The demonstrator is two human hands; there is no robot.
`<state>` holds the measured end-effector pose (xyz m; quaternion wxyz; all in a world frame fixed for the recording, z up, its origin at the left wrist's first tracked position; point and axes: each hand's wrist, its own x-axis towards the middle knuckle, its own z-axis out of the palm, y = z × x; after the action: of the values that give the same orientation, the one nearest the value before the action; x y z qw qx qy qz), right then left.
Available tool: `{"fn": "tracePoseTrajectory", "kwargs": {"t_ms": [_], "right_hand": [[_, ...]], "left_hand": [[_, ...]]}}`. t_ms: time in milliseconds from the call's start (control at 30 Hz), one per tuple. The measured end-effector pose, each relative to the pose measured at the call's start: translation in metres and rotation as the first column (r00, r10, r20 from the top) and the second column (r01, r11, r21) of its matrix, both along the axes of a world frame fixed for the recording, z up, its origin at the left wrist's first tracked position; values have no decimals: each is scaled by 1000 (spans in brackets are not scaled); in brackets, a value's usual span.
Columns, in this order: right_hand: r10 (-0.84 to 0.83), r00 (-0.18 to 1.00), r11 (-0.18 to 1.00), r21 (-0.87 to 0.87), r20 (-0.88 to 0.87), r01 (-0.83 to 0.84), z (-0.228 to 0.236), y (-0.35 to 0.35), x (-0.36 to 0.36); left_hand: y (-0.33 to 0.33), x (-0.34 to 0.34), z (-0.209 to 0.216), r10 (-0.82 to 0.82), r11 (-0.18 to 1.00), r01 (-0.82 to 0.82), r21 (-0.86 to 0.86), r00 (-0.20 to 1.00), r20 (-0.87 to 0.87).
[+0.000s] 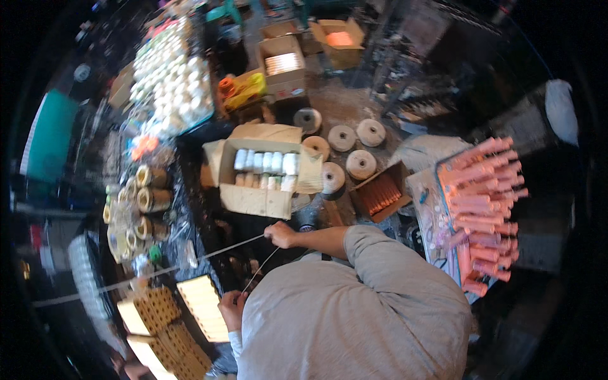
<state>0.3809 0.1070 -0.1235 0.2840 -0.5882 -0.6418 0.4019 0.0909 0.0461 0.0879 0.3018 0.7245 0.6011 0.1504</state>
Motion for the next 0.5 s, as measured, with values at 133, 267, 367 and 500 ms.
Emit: {"fn": "tracePoseTrajectory", "kwargs": {"t_ms": [133,267,367,500], "right_hand": [[-32,995,997,60,-91,38,-4,7,3],[-61,996,991,116,-71,69,-2,22,7],[-53,995,999,-1,-86,53,-1,37,4],[-151,938,947,-318,-313,47,-1,57,-20]], "left_hand": [[-11,2,7,-1,997,3,81,1000,-23],[-27,-7,16,120,989,-114,97,991,-55],[-45,-19,23,224,966,-223,133,975,11],[-77,-35,21,326,940,-323,111,945,-11]]}}
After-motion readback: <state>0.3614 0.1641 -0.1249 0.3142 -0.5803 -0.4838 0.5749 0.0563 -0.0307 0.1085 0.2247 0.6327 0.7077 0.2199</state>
